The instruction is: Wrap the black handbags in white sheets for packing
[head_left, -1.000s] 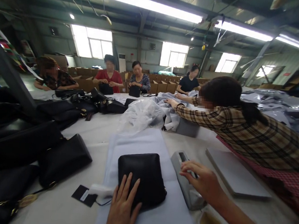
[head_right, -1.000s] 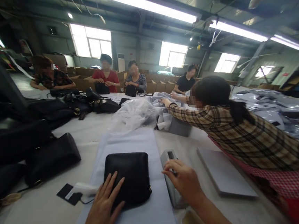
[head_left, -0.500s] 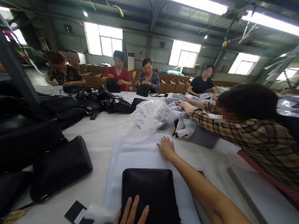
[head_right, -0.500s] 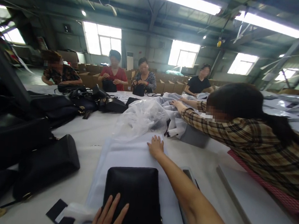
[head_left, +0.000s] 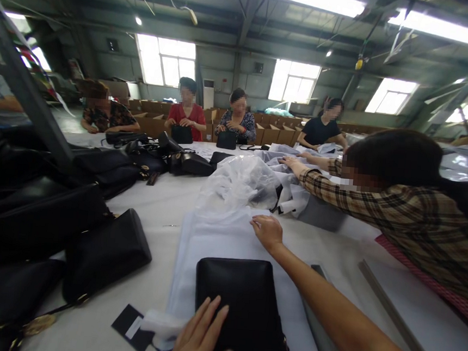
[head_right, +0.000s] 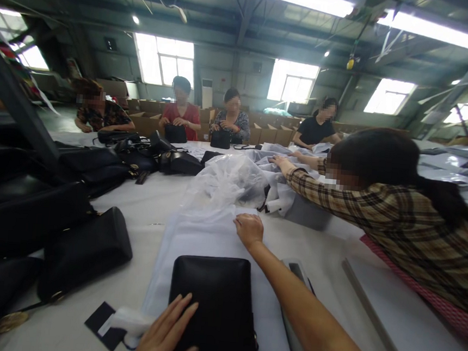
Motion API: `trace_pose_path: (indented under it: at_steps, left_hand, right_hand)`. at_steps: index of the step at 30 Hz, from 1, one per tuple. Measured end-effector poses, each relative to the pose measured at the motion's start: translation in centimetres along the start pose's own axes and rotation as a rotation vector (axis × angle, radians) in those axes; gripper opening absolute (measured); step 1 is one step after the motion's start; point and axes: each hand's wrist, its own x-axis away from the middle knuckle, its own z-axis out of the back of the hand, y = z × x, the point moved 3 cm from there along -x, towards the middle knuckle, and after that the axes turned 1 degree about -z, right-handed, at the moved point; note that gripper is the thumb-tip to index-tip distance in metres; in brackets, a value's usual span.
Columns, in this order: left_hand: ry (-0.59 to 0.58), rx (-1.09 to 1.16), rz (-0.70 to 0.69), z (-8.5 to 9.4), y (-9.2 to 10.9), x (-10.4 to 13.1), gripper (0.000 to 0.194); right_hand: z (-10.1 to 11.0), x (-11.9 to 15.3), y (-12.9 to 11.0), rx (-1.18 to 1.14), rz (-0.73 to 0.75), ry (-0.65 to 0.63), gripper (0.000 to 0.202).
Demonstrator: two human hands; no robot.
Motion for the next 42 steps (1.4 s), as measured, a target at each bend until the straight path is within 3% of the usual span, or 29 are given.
trace_pose_path:
  at_steps: [4,7,11,14,18,22,24,26,29,31,34,36,38,40,42]
  left_hand:
    - [-0.009,0.118,0.154,3.1,-2.9,-5.5,0.053]
    - [-0.052,0.151,0.109,3.8,-4.0,-12.0,0.063]
    - [-0.274,0.180,-0.073,2.9,-4.6,-19.8,0.095]
    - [-0.499,0.282,-0.163,2.1,-4.9,-22.6,0.103]
    - [-0.695,0.309,-0.251,2.1,-4.6,-22.2,0.076]
    - [-0.626,0.175,-0.267,3.5,-3.9,-19.9,0.017]
    - [-0.596,0.171,-0.250,4.1,-3.4,-18.7,0.004]
    - [-0.615,0.201,-0.237,4.3,-3.0,-17.7,0.006]
    - [-0.668,0.262,-0.233,4.0,-2.5,-16.6,0.015]
    - [-0.658,0.296,-0.213,3.8,-2.5,-16.1,0.017]
    - [-0.518,0.323,-0.100,3.9,-3.8,-16.3,0.030]
    - [-0.388,0.326,0.022,4.0,-5.4,-16.9,0.050]
    - [-0.312,0.344,0.135,3.6,-7.1,-17.8,0.072]
    - [-0.313,0.399,0.213,2.7,-8.5,-18.8,0.085]
    - [-0.349,0.484,0.257,1.8,-9.3,-19.6,0.084]
  right_hand:
    - [4.0,2.8,-1.9,-0.051,0.085,0.083,0.014]
    - [7.2,5.7,-3.5,-0.096,0.210,0.173,0.013]
    - [10.6,10.1,-5.2,-0.136,0.409,0.279,0.015]
    - [11.9,13.4,-5.7,-0.155,0.488,0.261,0.016]
    - [12.9,17.4,-5.7,-0.218,0.564,0.193,0.015]
    - [14.3,18.7,-5.5,-0.233,0.516,0.237,0.026]
    - [14.6,17.8,-5.4,-0.197,0.430,0.252,0.034]
    - [14.3,15.9,-5.5,-0.147,0.293,0.211,0.048]
    - [13.3,12.5,-5.7,-0.088,0.067,0.014,0.061]
    - [12.8,10.9,-6.1,-0.090,-0.001,-0.142,0.052]
    - [12.7,10.3,-6.9,-0.194,0.064,-0.281,0.029]
    - [12.9,10.9,-7.3,-0.285,0.150,-0.275,0.018]
    - [13.2,11.7,-7.5,-0.326,0.225,-0.208,0.021]
    - [13.5,12.4,-7.5,-0.325,0.285,-0.133,0.028]
    - [13.8,12.8,-7.3,-0.311,0.314,-0.098,0.038]
